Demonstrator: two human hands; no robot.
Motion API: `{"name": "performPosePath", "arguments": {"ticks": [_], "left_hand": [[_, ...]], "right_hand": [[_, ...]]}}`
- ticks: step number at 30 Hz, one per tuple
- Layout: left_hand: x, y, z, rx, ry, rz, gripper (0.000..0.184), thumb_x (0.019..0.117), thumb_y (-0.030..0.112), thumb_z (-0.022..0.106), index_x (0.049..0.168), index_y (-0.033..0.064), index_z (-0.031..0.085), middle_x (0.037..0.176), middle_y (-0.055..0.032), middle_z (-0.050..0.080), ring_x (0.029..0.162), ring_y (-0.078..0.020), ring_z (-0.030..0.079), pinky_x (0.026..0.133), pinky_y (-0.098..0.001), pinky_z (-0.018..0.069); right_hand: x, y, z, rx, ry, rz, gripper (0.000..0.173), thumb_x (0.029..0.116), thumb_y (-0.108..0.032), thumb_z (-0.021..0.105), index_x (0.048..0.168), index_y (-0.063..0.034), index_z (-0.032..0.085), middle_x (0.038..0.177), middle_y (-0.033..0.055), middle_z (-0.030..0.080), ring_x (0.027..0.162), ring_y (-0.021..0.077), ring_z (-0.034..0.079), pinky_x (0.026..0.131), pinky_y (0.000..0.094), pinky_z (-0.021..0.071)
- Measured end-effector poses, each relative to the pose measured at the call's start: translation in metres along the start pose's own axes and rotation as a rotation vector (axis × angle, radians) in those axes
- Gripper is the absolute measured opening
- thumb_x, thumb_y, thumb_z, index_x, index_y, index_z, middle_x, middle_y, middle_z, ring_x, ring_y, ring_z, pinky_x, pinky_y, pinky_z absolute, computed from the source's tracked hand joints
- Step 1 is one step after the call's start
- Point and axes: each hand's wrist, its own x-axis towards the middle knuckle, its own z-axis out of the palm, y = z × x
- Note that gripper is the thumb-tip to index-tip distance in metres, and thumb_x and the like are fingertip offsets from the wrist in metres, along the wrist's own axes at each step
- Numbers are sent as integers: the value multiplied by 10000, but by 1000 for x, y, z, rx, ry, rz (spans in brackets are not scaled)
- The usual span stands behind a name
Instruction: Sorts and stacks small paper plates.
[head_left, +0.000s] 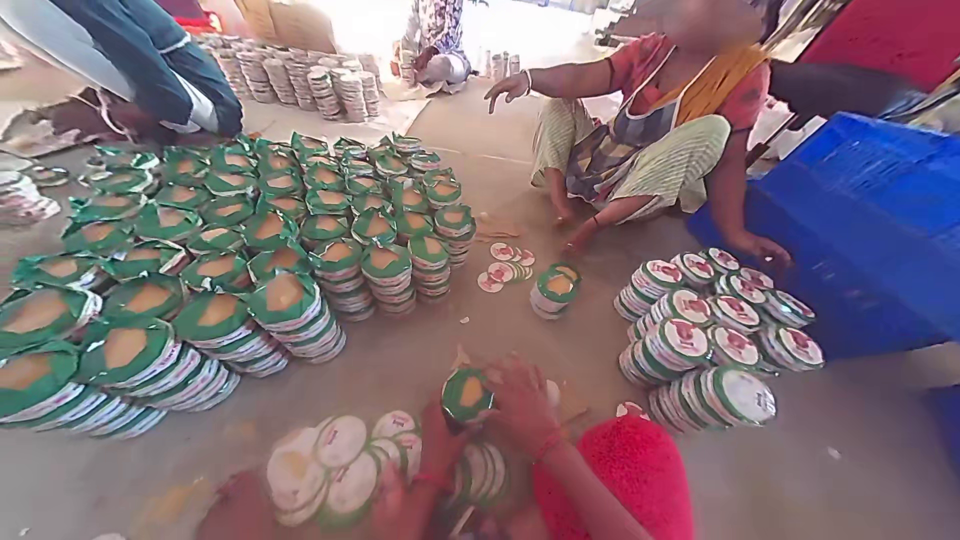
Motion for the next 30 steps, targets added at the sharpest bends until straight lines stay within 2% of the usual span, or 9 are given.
{"name": "performPosePath", "arguments": {"ticks": [4, 6, 10, 13, 16, 18, 21, 25, 30], "left_hand": [[2, 13, -15, 30, -149, -56, 1161, 696, 180, 919, 1586, -50, 211, 1559, -318, 360, 1451, -422, 379, 1200, -494, 330], [10, 26, -40, 131, -311, -74, 1075, 750, 82, 871, 1590, -37, 210, 1594, -291, 323, 1480, -392, 354, 1213, -475, 321], [31, 32, -101, 381, -173, -47, 670, 849, -28, 717, 1478, -12, 489, 1522, -256, 467, 1449, -403, 405, 1208, -524, 315], [24, 6, -144, 604, 146, -266, 704, 847, 221, 808, 1449, -5, 522, 1445, -323, 497, 1360, -521, 446, 1105, -634, 387], [18, -21, -164, 685, 162, -625, 1005, 687, 481, 915, 1486, 63, 470, 1519, -314, 394, 1390, -538, 377, 1066, -670, 394], [18, -23, -169, 682, 130, -679, 867, 744, 454, 886, 1428, 53, 536, 1512, -306, 410, 1399, -531, 369, 1069, -674, 384], [20, -14, -174, 586, 112, -655, 624, 817, 362, 843, 1326, 58, 645, 1382, -257, 584, 1332, -483, 485, 1075, -673, 378], [30, 21, -181, 417, 135, -525, 677, 876, 346, 801, 1420, 24, 558, 1338, -260, 619, 1268, -411, 587, 1089, -588, 437], [39, 76, -160, 173, -40, -236, 408, 916, 336, 754, 1089, -30, 699, 979, -180, 694, 927, -277, 659, 886, -490, 519]], "right_hand": [[-23, 2, 9, -44, -9, -45, 702, 936, -687, 524, 1506, -277, 531, 1657, 40, 353, 1567, 409, 149, 1201, 725, 67], [-33, 4, 21, 19, 84, -145, 619, 930, -668, 549, 1381, -260, 661, 1581, 54, 476, 1520, 423, 291, 1187, 715, 180], [-40, 5, 42, 163, 344, -276, 590, 930, -642, 513, 1273, -217, 735, 1466, 92, 594, 1423, 488, 425, 1073, 740, 350], [-38, -1, 39, 234, 371, -297, 588, 947, -623, 491, 1298, -210, 718, 1477, 111, 580, 1416, 508, 421, 1059, 741, 362], [-35, -3, 35, 292, 363, -309, 586, 952, -608, 499, 1297, -188, 717, 1473, 133, 579, 1411, 520, 418, 1077, 724, 362], [-34, -4, 34, 335, 332, -308, 566, 955, -553, 545, 1297, -133, 712, 1469, 174, 570, 1406, 543, 406, 1075, 739, 348], [-35, -4, 30, 349, 329, -310, 595, 964, -544, 544, 1271, -62, 712, 1449, 218, 572, 1386, 554, 425, 1073, 720, 366], [-34, -4, 29, 423, 354, -321, 510, 983, -427, 571, 1252, -17, 712, 1406, 252, 594, 1339, 530, 486, 1083, 689, 369], [-34, -40, 30, 950, 313, -183, 392, 967, -142, 631, 1286, 86, 632, 1246, 199, 696, 1158, 257, 682, 1027, 420, 542]]}}
